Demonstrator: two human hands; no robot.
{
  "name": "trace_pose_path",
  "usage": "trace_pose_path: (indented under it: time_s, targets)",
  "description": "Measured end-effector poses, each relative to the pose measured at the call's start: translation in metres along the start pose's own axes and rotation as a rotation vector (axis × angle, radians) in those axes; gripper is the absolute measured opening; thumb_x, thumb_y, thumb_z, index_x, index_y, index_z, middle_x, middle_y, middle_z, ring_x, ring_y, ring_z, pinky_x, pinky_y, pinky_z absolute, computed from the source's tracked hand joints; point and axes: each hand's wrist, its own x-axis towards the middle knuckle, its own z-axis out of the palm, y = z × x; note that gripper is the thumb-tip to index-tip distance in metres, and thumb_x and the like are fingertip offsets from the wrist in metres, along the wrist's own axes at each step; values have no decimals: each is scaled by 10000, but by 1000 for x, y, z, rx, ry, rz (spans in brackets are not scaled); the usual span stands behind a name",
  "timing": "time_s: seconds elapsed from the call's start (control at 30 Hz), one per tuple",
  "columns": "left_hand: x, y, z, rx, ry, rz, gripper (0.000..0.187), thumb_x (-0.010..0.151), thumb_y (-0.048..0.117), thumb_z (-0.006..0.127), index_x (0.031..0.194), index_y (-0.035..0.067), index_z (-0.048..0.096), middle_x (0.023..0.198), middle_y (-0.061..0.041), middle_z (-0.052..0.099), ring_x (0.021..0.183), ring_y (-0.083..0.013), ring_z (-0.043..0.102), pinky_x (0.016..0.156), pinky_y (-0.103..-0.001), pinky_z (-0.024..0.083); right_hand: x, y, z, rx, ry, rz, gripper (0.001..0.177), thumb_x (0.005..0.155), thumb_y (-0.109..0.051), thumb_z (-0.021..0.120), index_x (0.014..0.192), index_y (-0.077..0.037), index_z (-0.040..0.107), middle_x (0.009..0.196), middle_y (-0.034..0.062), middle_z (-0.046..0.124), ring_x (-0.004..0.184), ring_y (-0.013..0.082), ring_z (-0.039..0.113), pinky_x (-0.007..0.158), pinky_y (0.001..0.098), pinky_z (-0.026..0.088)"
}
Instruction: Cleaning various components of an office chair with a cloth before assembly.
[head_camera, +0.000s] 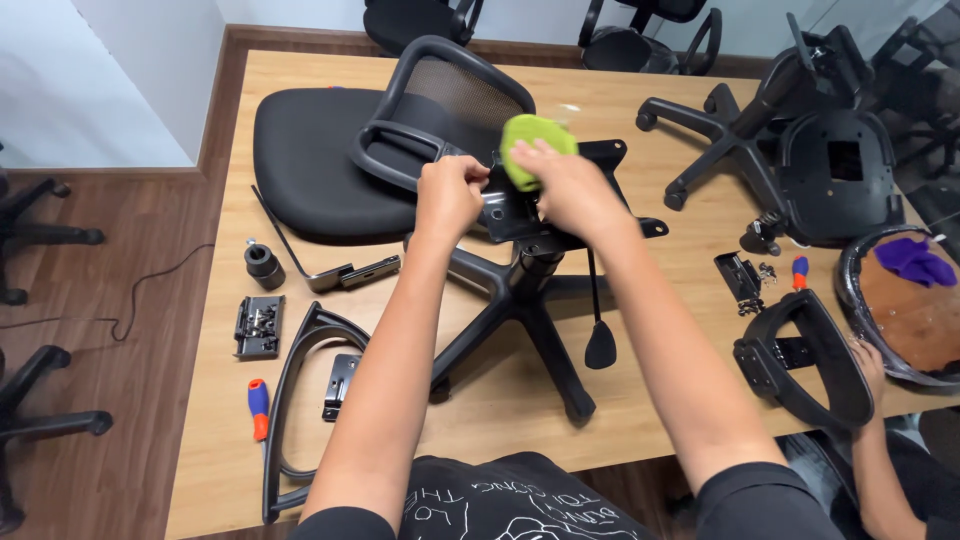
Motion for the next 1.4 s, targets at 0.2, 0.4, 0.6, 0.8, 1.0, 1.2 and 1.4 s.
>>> trace_pose_path:
  time_s: [0.2, 0.4, 0.6, 0.8, 1.0, 1.2, 1.4]
  targets:
    - [1, -4, 2, -15, 0, 2, 185, 803, -24, 711, 931, 71, 806, 857, -162, 763, 806, -295, 765, 779, -359, 598, -11, 60, 1, -108, 18, 164, 651, 764, 88, 634, 1383, -113, 615, 1490, 110, 557, 1366, 328, 517, 1142, 430, 399]
    - [6, -19, 3, -70, -40, 6, 160, 802, -22, 709, 919, 47, 793, 830, -165, 759, 767, -269, 782, 740, -338, 603, 16, -25, 20, -28, 53, 40, 696, 710, 90, 626, 1384, -77, 584, 1467, 164, 547, 1353, 351, 505, 1072, 462, 439]
    - [2, -11, 0, -87, -25, -12, 132, 798, 8, 725, 907, 41, 792, 822, -157, 766, 761, -260, 781, 730, -336, 595, 8, -22, 26, 52, 88, -51, 726, 691, 159, 576, 1386, -49, 594, 1488, 164, 538, 1387, 357, 485, 1064, 451, 445]
    - [5, -11, 2, -65, -35, -47, 102, 807, 32, 748, 899, 35, 792, 835, -165, 769, 778, -252, 785, 731, -332, 597, -15, -27, 21, 74, 87, -131, 695, 696, 155, 568, 1358, -48, 623, 1346, 223, 632, 1291, 366, 589, 1092, 454, 452]
    - [6, -15, 6, -80, -34, -60, 116, 812, 39, 752, 920, 35, 794, 846, -155, 774, 791, -234, 789, 737, -317, 600, -18, -47, -28, 180, -272, 173, 636, 729, 76, 614, 1306, -178, 696, 1043, 222, 740, 966, 371, 706, 839, 427, 554]
    - [4, -22, 9, -88, -12, -64, 123, 811, 47, 766, 929, 41, 800, 849, -149, 781, 783, -215, 789, 746, -308, 600, -17, -49, -19, 203, -318, 212, 614, 750, 74, 592, 1290, -188, 720, 1048, 221, 730, 960, 373, 712, 841, 420, 564]
    - [7, -19, 4, -128, -69, -122, 128, 804, 48, 766, 928, 44, 800, 842, -132, 790, 778, -194, 794, 741, -297, 604, -16, -51, 10, 161, -134, 111, 572, 743, 69, 631, 1272, -138, 697, 1070, 189, 737, 1021, 389, 689, 889, 447, 531]
